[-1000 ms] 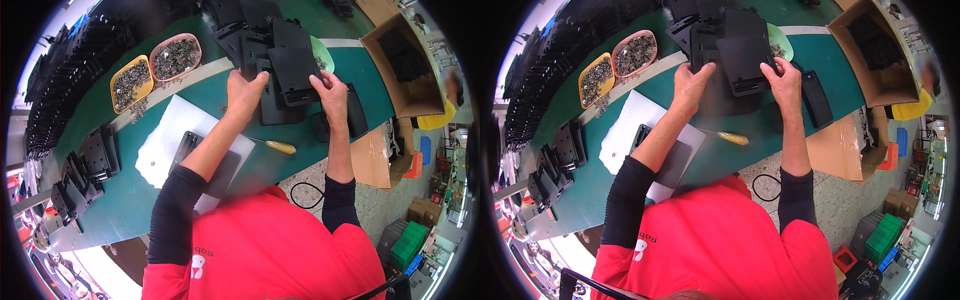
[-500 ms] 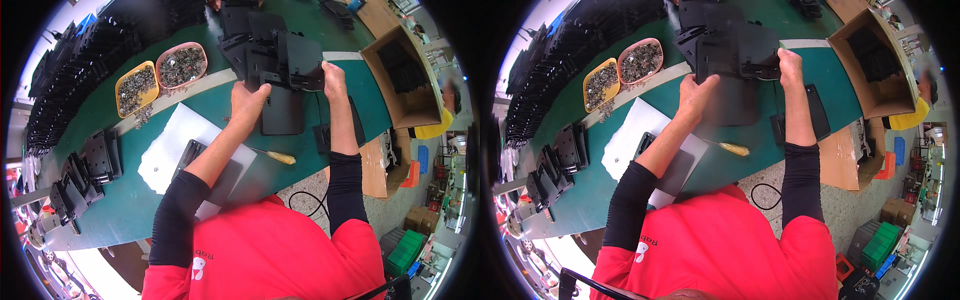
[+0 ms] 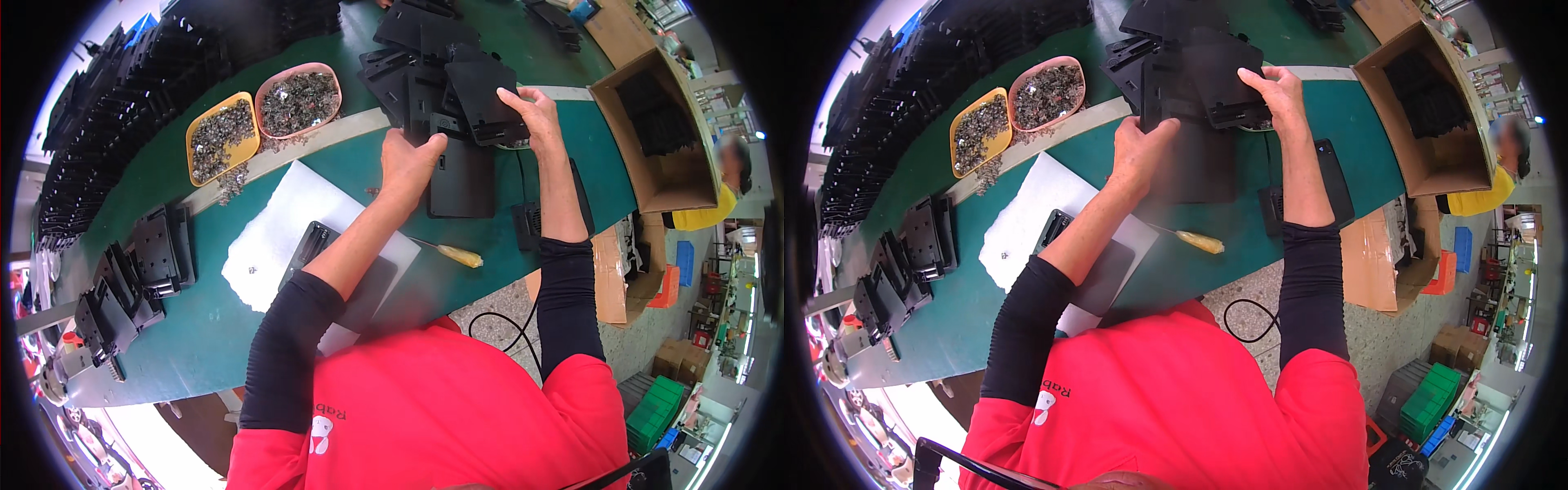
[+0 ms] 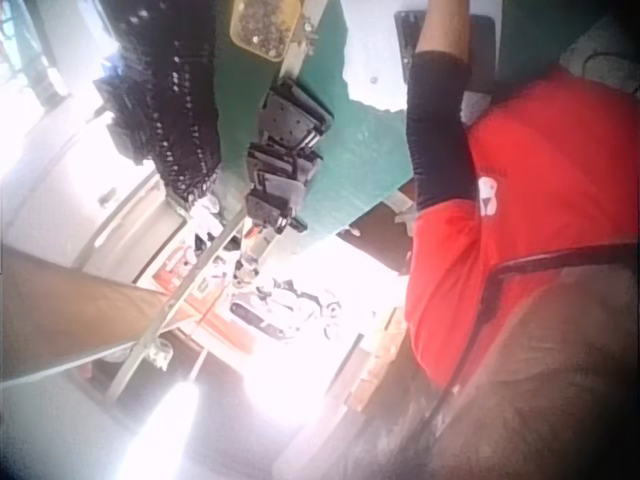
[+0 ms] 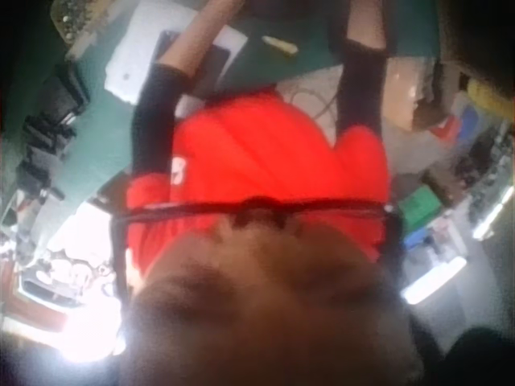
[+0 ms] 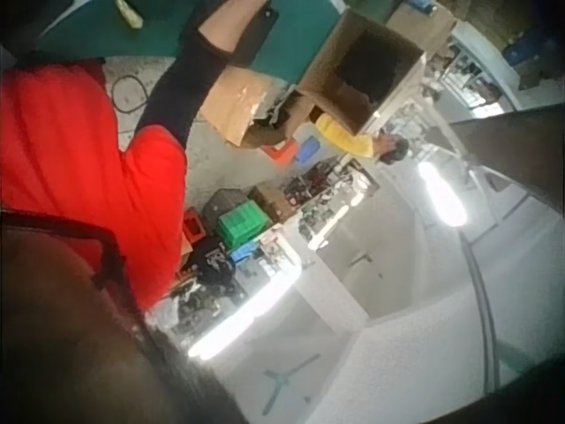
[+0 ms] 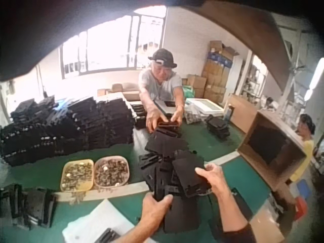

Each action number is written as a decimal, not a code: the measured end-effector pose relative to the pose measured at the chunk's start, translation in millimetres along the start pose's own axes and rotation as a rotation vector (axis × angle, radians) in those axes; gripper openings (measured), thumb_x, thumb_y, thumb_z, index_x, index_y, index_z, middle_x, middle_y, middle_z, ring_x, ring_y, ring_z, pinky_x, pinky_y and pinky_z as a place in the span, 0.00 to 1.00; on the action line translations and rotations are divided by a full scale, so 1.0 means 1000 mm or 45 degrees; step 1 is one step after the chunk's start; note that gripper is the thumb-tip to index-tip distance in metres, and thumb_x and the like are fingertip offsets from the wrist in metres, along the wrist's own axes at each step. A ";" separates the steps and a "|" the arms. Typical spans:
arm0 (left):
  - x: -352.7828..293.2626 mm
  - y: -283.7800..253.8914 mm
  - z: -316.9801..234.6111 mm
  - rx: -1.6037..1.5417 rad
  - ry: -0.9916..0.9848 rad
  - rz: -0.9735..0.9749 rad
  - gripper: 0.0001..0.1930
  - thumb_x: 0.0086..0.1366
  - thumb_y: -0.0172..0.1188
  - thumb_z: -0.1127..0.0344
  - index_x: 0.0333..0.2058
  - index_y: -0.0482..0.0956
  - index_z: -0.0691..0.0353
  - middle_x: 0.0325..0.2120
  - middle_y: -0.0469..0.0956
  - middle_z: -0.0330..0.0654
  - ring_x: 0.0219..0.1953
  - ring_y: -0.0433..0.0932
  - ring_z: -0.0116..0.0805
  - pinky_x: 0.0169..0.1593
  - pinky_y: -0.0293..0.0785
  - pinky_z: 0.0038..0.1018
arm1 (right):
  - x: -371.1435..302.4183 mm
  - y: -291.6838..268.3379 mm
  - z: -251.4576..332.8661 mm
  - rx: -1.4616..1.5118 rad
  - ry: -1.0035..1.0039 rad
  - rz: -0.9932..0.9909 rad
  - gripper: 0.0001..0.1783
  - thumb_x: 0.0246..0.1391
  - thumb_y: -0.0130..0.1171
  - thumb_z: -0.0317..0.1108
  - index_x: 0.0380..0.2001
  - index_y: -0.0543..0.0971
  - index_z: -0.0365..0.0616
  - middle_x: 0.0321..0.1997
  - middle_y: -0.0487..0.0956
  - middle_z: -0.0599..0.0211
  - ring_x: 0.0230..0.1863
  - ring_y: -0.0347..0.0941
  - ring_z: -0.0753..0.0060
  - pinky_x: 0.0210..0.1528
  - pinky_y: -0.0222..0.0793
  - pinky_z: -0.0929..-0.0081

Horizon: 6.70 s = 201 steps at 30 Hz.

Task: The person uses a screwdriver to tighten screws on small black electronic devices placed on a white foam pad. They repeatedly pick up devices, secure them, and place them into a cardboard box. The person also handles stacks of black plastic components and small metal parts on the table.

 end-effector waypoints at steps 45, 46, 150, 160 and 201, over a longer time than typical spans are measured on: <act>0.048 -0.029 -0.033 -0.249 -0.020 -0.191 0.25 0.49 0.68 0.60 0.38 0.74 0.76 0.30 0.78 0.47 0.26 0.76 0.32 0.25 0.70 0.28 | 0.073 -0.029 0.008 -0.272 0.101 0.133 0.30 0.40 0.75 0.48 0.34 0.81 0.27 0.38 0.82 0.55 0.36 0.79 0.69 0.40 0.73 0.72; 0.046 -0.029 -0.034 -0.259 -0.034 -0.189 0.24 0.49 0.69 0.60 0.38 0.75 0.76 0.29 0.78 0.47 0.25 0.76 0.32 0.25 0.70 0.29 | 0.067 -0.025 0.013 -0.314 0.091 0.149 0.31 0.40 0.75 0.48 0.34 0.81 0.27 0.37 0.82 0.55 0.36 0.79 0.68 0.40 0.73 0.72; 0.330 0.055 -0.104 -0.564 -0.071 -0.249 0.28 0.60 0.66 0.53 0.50 0.72 0.69 0.42 0.78 0.49 0.37 0.78 0.42 0.33 0.75 0.38 | 0.203 0.065 0.060 0.001 0.100 0.445 0.25 0.47 0.70 0.52 0.44 0.77 0.51 0.43 0.79 0.70 0.46 0.76 0.69 0.45 0.75 0.57; 0.371 0.034 -0.123 -0.698 0.168 0.041 0.32 0.58 0.63 0.65 0.59 0.62 0.66 0.62 0.56 0.57 0.57 0.68 0.53 0.52 0.72 0.46 | 0.289 0.107 0.054 0.218 -0.058 0.129 0.34 0.40 0.77 0.38 0.48 0.74 0.34 0.51 0.76 0.53 0.53 0.73 0.59 0.47 0.77 0.52; 0.167 -0.044 -0.064 0.357 0.120 -0.073 0.19 0.50 0.64 0.71 0.40 0.75 0.76 0.34 0.81 0.54 0.38 0.81 0.43 0.44 0.76 0.33 | 0.160 0.027 -0.004 -0.946 0.037 0.254 0.52 0.28 0.79 0.54 0.53 0.72 0.30 0.48 0.77 0.48 0.48 0.75 0.55 0.48 0.73 0.62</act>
Point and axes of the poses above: each hand's wrist, its own x-axis towards the middle knuckle, its own y-axis out of the palm, z = x × y, the point moved 2 cm from there along x, towards the middle knuckle
